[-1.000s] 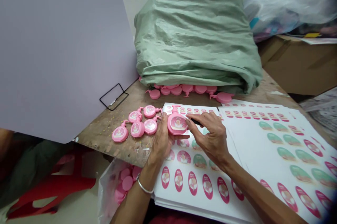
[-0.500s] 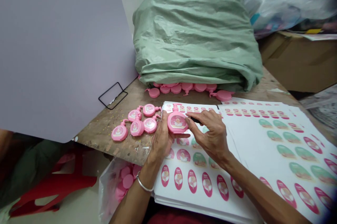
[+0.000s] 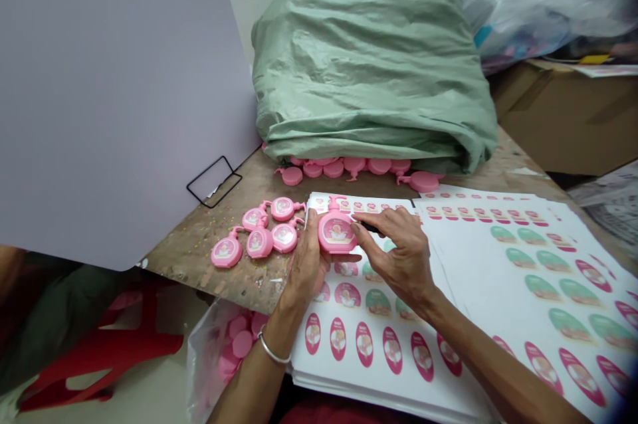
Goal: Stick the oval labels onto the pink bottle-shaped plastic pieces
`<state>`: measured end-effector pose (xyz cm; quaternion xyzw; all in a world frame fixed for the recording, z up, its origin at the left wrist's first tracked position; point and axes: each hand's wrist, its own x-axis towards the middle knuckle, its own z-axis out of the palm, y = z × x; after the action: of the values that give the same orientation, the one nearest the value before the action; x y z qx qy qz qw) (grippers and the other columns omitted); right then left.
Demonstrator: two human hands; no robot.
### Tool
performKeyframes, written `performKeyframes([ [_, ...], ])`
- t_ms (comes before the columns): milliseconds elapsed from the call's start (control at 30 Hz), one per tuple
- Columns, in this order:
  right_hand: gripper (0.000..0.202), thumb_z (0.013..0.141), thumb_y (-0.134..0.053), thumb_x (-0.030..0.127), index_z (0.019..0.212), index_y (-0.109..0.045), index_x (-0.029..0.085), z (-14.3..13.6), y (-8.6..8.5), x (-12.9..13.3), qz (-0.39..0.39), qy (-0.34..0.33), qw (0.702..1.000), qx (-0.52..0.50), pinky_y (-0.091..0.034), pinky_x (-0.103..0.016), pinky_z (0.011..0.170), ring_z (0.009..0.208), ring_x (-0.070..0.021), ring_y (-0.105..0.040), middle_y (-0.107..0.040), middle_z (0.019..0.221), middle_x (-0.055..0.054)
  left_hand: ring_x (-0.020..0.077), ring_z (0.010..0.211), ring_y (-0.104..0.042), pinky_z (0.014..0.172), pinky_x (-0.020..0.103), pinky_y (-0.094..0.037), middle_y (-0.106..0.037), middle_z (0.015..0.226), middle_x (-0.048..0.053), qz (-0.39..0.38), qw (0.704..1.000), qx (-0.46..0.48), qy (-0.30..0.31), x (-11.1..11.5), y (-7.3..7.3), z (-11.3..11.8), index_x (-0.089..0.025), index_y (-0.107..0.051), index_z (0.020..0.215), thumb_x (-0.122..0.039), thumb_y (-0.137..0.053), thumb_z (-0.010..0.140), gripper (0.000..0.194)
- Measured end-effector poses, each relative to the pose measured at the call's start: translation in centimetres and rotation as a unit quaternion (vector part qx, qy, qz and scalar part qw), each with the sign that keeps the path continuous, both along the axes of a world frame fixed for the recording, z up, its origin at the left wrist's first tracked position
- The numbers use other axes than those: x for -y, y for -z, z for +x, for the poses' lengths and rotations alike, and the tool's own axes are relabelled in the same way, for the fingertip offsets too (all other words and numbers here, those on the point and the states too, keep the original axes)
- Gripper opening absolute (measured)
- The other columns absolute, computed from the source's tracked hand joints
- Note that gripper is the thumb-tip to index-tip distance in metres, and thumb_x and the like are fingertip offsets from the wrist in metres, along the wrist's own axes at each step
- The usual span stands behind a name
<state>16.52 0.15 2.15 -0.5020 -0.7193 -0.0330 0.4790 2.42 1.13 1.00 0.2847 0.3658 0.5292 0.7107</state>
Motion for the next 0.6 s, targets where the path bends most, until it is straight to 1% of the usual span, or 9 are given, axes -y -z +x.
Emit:
performKeyframes([
  [67,0.013,0.086,-0.065,0.025,0.092,-0.073,0.016,0.0,0.0,0.0,-0.003,0.004,1.0,0.004,-0.038,-0.033,0.068,0.069,-0.0166,-0.051,-0.064,0.071,-0.003,0.0255,0.104,-0.065,0.075,0.036,-0.062,-0.067,0.116,0.01,0.012,1.0,-0.01,0.0,0.1,-0.1,0.0,-0.018,-0.062,0.121,-0.058,-0.053,0.088,0.052],
  [133,0.013,0.087,-0.064,0.026,0.092,-0.073,0.017,0.0,0.0,0.0,-0.004,0.009,1.0,0.011,-0.037,-0.033,0.069,0.07,-0.0169,-0.051,-0.064,0.07,-0.003,0.0251,0.101,-0.066,0.074,0.036,-0.062,-0.067,0.112,0.009,0.028,0.999,-0.023,0.008,0.2,-0.2,-0.1,-0.018,-0.064,0.119,-0.055,-0.059,0.085,0.05],
  [233,0.016,0.089,-0.062,0.029,0.094,-0.073,0.019,0.3,0.0,0.0,-0.009,0.015,0.999,0.046,-0.036,-0.034,0.069,0.071,-0.0178,-0.052,-0.063,0.07,-0.003,0.0238,0.095,-0.067,0.072,0.034,-0.063,-0.068,0.108,0.009,0.052,0.997,-0.043,0.032,0.4,-0.3,-0.3,-0.017,-0.066,0.112,-0.044,-0.071,0.079,0.042],
  [300,0.019,0.092,-0.057,0.03,0.098,-0.072,0.02,0.7,0.0,-0.1,-0.032,0.033,0.996,0.083,-0.037,-0.036,0.07,0.073,-0.0195,-0.054,-0.064,0.072,-0.003,0.0225,0.092,-0.067,0.069,0.033,-0.062,-0.067,0.108,0.008,0.063,0.995,-0.06,0.041,0.5,-0.2,-0.5,-0.017,-0.064,0.11,-0.039,-0.073,0.078,0.04],
  [367,0.025,0.093,-0.054,0.034,0.105,-0.071,0.02,0.9,0.0,-0.4,-0.066,0.063,0.992,0.085,-0.039,-0.039,0.076,0.08,-0.0223,-0.057,-0.066,0.079,-0.006,0.0216,0.09,-0.067,0.068,0.033,-0.062,-0.067,0.106,0.008,0.062,0.994,-0.073,0.045,0.5,-0.2,-0.6,-0.017,-0.061,0.112,-0.037,-0.072,0.079,0.04],
  [433,0.037,0.089,-0.059,0.042,0.118,-0.064,0.02,0.8,0.0,-0.8,-0.116,0.053,0.992,0.016,-0.043,-0.042,0.084,0.092,-0.0249,-0.06,-0.068,0.098,-0.009,0.021,0.09,-0.067,0.069,0.033,-0.061,-0.066,0.106,0.008,0.055,0.994,-0.074,0.058,0.8,-0.2,-0.6,-0.018,-0.059,0.115,-0.035,-0.073,0.078,0.043],
  [500,0.062,0.078,-0.068,0.052,0.129,-0.054,0.02,0.5,0.3,-1.3,-0.189,-0.01,0.978,-0.085,-0.046,-0.042,0.091,0.106,-0.0261,-0.06,-0.064,0.121,-0.011,0.0207,0.091,-0.066,0.072,0.033,-0.06,-0.065,0.106,0.007,0.059,0.992,-0.063,0.095,1.3,-0.3,-0.6,-0.018,-0.059,0.115,-0.031,-0.076,0.074,0.046],
  [533,0.07,0.074,-0.071,0.055,0.132,-0.051,0.021,0.3,0.5,-1.6,-0.228,-0.043,0.965,-0.125,-0.047,-0.041,0.093,0.111,-0.0262,-0.059,-0.06,0.128,-0.012,0.0209,0.092,-0.065,0.073,0.033,-0.059,-0.065,0.106,0.007,0.061,0.99,-0.057,0.115,1.6,-0.4,-0.7,-0.018,-0.059,0.115,-0.03,-0.077,0.073,0.047],
  [600,0.073,0.07,-0.072,0.059,0.129,-0.052,0.022,0.2,1.0,-2.4,-0.283,-0.068,0.943,-0.162,-0.047,-0.041,0.097,0.115,-0.0266,-0.058,-0.059,0.131,-0.011,0.022,0.091,-0.065,0.072,0.033,-0.058,-0.065,0.105,0.007,0.053,0.987,-0.057,0.142,2.3,-0.5,-1.3,-0.018,-0.06,0.113,-0.031,-0.078,0.071,0.047],
])
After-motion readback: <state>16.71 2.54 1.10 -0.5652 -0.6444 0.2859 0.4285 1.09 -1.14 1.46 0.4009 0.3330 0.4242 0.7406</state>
